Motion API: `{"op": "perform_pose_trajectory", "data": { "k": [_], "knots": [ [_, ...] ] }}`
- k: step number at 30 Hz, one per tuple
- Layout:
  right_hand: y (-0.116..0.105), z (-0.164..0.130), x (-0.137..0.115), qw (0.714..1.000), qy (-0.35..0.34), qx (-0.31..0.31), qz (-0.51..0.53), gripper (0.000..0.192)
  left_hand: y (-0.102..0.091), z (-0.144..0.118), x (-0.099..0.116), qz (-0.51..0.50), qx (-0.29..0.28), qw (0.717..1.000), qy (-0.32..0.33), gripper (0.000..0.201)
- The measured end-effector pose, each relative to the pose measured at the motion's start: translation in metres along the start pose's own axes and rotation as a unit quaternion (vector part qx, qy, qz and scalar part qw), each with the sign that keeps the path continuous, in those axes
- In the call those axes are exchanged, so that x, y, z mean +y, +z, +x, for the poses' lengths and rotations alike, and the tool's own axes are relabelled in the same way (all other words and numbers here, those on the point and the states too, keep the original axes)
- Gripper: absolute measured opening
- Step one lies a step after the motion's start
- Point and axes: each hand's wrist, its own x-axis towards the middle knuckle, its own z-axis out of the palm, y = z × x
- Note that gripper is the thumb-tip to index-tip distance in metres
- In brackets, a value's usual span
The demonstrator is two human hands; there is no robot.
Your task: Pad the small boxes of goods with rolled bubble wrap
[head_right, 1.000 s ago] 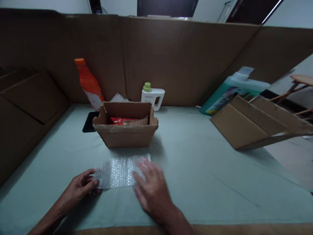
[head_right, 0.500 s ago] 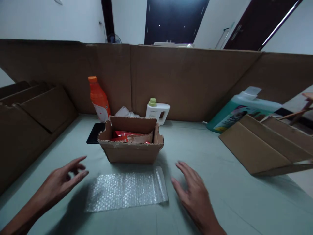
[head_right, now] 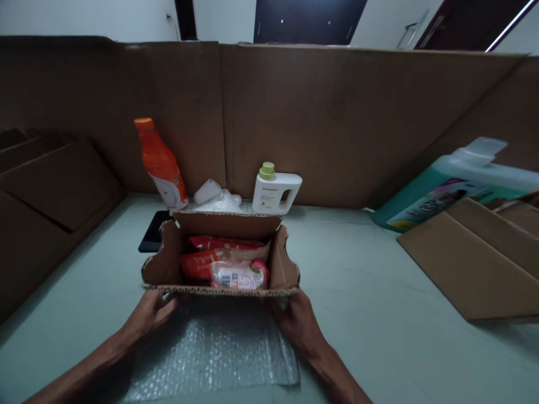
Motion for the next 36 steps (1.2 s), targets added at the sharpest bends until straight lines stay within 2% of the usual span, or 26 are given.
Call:
{"op": "perform_pose_trajectory", "data": {
  "k": [3, 5, 7, 9, 11, 12, 14, 16, 18, 19, 21, 25, 27, 29, 31, 33, 36],
  "knots": [
    [-0.001, 0.039, -0.004, 0.997, 0.074, -0.012, 0.018, 0.034, 0.003, 0.034, 0.017, 0.050, -0.003, 0.995, 0.088, 0.038],
    [-0.005, 0.057, -0.003, 0.995, 0.098, -0.019, 0.029, 0.036, 0.003, 0.051, 0.026, 0.064, -0.020, 0.993, 0.100, 0.045],
    [-0.015, 0.055, -0.004, 0.995, 0.099, 0.000, 0.029, 0.043, -0.003, 0.052, 0.029, 0.095, -0.012, 0.991, 0.096, 0.055],
    [-0.025, 0.033, -0.012, 0.997, 0.065, 0.049, -0.004, 0.045, -0.011, 0.032, 0.024, 0.156, 0.032, 0.981, 0.114, 0.065],
    [-0.029, -0.001, -0.032, 0.995, -0.018, 0.077, -0.062, 0.041, -0.018, -0.004, 0.014, 0.227, 0.065, 0.954, 0.185, 0.065],
    [-0.026, -0.018, -0.046, 0.992, -0.071, 0.062, -0.089, 0.038, -0.020, -0.024, 0.008, 0.259, 0.057, 0.935, 0.233, 0.060],
    [-0.010, -0.046, -0.073, 0.978, -0.161, -0.046, -0.123, 0.033, -0.017, -0.062, -0.005, 0.311, 0.003, 0.897, 0.314, 0.048],
    [0.010, -0.062, -0.090, 0.953, -0.201, -0.175, -0.143, 0.028, -0.009, -0.087, -0.016, 0.347, -0.054, 0.870, 0.345, 0.040],
    [0.021, -0.071, -0.088, 0.935, -0.190, -0.248, -0.171, 0.027, -0.001, -0.097, -0.022, 0.369, -0.084, 0.859, 0.346, 0.038],
    [0.019, -0.075, -0.079, 0.933, -0.174, -0.249, -0.191, 0.029, 0.001, -0.097, -0.023, 0.373, -0.090, 0.857, 0.345, 0.038],
    [0.000, -0.085, -0.052, 0.942, -0.130, -0.193, -0.243, 0.029, 0.002, -0.093, -0.022, 0.375, -0.097, 0.855, 0.344, 0.039],
    [-0.058, -0.104, -0.004, 0.954, -0.039, -0.021, -0.296, 0.031, -0.005, -0.088, -0.019, 0.367, -0.106, 0.861, 0.336, 0.038],
    [-0.067, -0.102, 0.001, 0.967, -0.014, -0.005, -0.256, 0.033, -0.012, -0.089, -0.023, 0.368, -0.067, 0.868, 0.326, 0.038],
    [-0.060, -0.090, -0.003, 0.981, 0.014, -0.027, -0.192, 0.036, -0.020, -0.092, -0.032, 0.389, 0.008, 0.873, 0.295, 0.040],
    [-0.042, -0.072, -0.009, 0.987, 0.040, -0.045, -0.146, 0.040, -0.028, -0.095, -0.042, 0.423, 0.069, 0.871, 0.242, 0.044],
    [-0.026, -0.057, -0.015, 0.990, 0.044, -0.052, -0.123, 0.036, -0.032, -0.099, -0.051, 0.441, 0.093, 0.870, 0.199, 0.045],
    [-0.017, -0.054, -0.021, 0.994, 0.036, -0.063, -0.086, 0.021, -0.031, -0.102, -0.054, 0.414, 0.105, 0.886, 0.183, 0.031]
  ]
}}
